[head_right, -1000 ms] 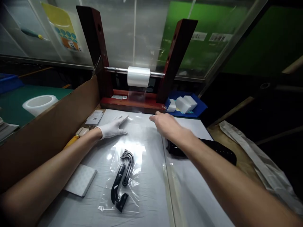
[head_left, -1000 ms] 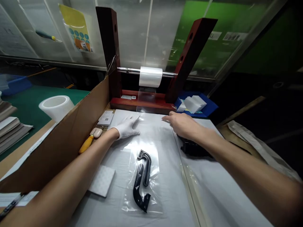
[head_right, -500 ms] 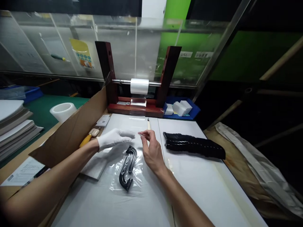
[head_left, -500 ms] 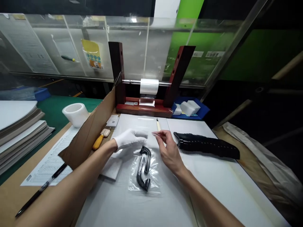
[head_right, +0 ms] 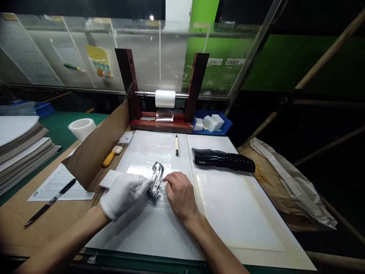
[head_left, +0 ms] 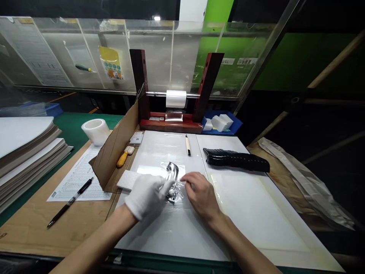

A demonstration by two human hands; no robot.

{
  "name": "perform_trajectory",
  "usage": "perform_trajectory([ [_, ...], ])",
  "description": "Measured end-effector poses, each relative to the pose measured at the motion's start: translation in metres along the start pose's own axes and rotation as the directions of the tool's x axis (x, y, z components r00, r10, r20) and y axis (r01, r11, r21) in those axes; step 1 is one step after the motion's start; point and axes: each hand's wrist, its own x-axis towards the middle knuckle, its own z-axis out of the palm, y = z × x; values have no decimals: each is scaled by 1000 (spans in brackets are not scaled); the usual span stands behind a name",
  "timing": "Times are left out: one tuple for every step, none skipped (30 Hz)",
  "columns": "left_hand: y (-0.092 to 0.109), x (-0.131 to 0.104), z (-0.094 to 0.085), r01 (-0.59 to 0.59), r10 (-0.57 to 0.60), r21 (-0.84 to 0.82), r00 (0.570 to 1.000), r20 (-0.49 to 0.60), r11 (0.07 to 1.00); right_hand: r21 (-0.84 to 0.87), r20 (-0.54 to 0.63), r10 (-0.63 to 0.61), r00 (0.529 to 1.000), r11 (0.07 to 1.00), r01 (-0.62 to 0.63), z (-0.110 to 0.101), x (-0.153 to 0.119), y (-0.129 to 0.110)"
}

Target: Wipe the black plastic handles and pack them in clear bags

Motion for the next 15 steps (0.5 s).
perform_trajectory([
  [3,8,7,28,-28,-1,999,-22,1000,-25,-3,34,999,999,-34,6,9,3],
  [6,16,15,45,-46,-7,998,-34,999,-48,8,60,998,997,-60,14,18,6],
  [7,25,25,58,-58,-12,998,-37,998,-71,30,78,996,995,-76,22,25,10],
  [8,33,34,70,-71,-16,997,-33,997,-92,59,89,994,992,-84,31,30,15],
  [9,39,43,86,-86,-19,996,-26,996,-110,90,94,991,990,-84,39,33,19],
  [9,44,50,98,-99,-23,995,-16,995,-123,119,95,988,989,-80,45,34,23],
  [9,46,54,107,-107,-30,994,-7,994,-132,142,92,986,989,-73,49,33,25],
  [10,47,55,112,-112,-39,994,1,993,-138,156,86,984,988,-65,51,32,27],
  [11,45,55,115,-114,-51,993,8,992,-141,164,78,983,988,-55,51,31,28],
  [13,40,53,119,-118,-65,993,13,991,-140,167,66,984,989,-43,50,30,29],
  [17,32,50,123,-122,-83,992,16,989,-135,171,48,984,991,-25,48,30,30],
  [21,20,48,129,-128,-107,992,18,986,-125,177,24,984,992,-1,45,31,31],
  [25,5,47,137,-135,-133,991,20,982,-113,184,-3,983,993,24,42,32,33],
  [29,-14,47,144,-142,-169,990,23,975,-99,191,-28,981,994,47,39,32,34],
  [32,-36,48,153,-150,-215,988,29,965,-85,196,-48,979,994,66,36,31,35],
])
